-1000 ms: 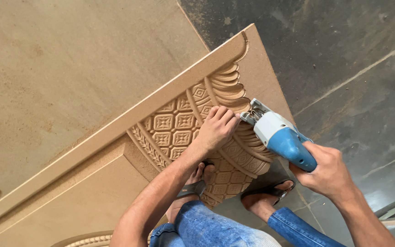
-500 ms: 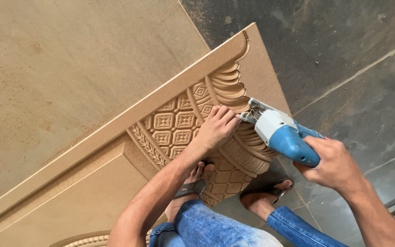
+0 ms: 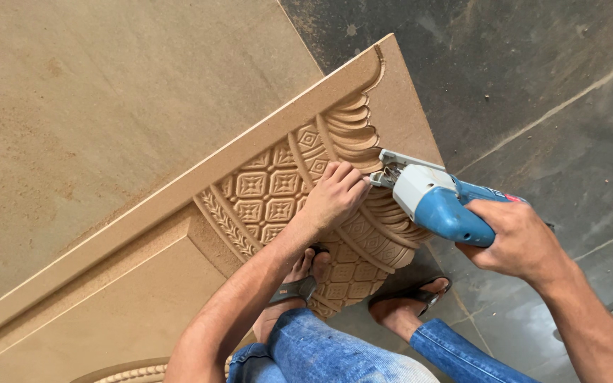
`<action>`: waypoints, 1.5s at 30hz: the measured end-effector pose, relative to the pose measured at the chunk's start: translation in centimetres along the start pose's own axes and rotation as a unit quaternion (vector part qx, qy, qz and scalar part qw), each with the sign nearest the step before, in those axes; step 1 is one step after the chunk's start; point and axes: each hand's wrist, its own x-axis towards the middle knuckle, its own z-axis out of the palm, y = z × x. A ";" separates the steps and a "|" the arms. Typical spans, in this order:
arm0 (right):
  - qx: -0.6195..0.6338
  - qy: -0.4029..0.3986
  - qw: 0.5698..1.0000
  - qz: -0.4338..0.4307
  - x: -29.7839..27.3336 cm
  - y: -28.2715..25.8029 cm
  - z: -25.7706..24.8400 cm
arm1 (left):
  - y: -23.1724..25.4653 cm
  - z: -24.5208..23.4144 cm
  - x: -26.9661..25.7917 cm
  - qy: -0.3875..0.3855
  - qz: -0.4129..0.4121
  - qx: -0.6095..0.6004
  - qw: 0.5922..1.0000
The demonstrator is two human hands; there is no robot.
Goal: The person uses a jigsaw to cut along the decorative edge of a large wooden panel. They guide the tool carefully along the curved pattern, removing excess material to shape the panel's border.
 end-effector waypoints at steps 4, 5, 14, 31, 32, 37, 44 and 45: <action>-0.005 -0.001 1.000 -0.002 0.2 0.0 -0.1 | -0.1 -0.1 0.1 0.006 0.000 -0.007 1.000; -0.006 0.000 1.000 -0.008 0.2 0.0 -0.1 | 0.0 -0.1 0.1 0.007 0.000 -0.007 1.000; -0.015 -0.006 1.000 -0.019 0.7 -0.3 -0.7 | -0.1 0.2 0.2 0.012 -0.001 -0.001 1.000; -0.064 -0.050 0.996 -0.025 1.9 -0.2 -1.5 | -0.2 0.3 0.0 0.023 0.005 -0.011 1.000; -0.063 -0.049 0.996 -0.028 1.9 -0.3 -1.5 | -0.1 0.3 -0.1 0.023 0.004 -0.013 1.000; -0.067 -0.055 0.996 -0.020 2.0 -0.5 -1.7 | -0.2 0.3 0.0 0.016 0.003 -0.016 1.000; -0.070 -0.054 0.996 -0.032 2.1 -0.6 -1.7 | -0.3 0.5 -0.2 0.016 0.003 -0.022 1.000; -0.072 -0.053 0.995 -0.037 2.2 -0.6 -1.8 | -0.3 0.5 -0.1 0.016 0.003 -0.024 1.000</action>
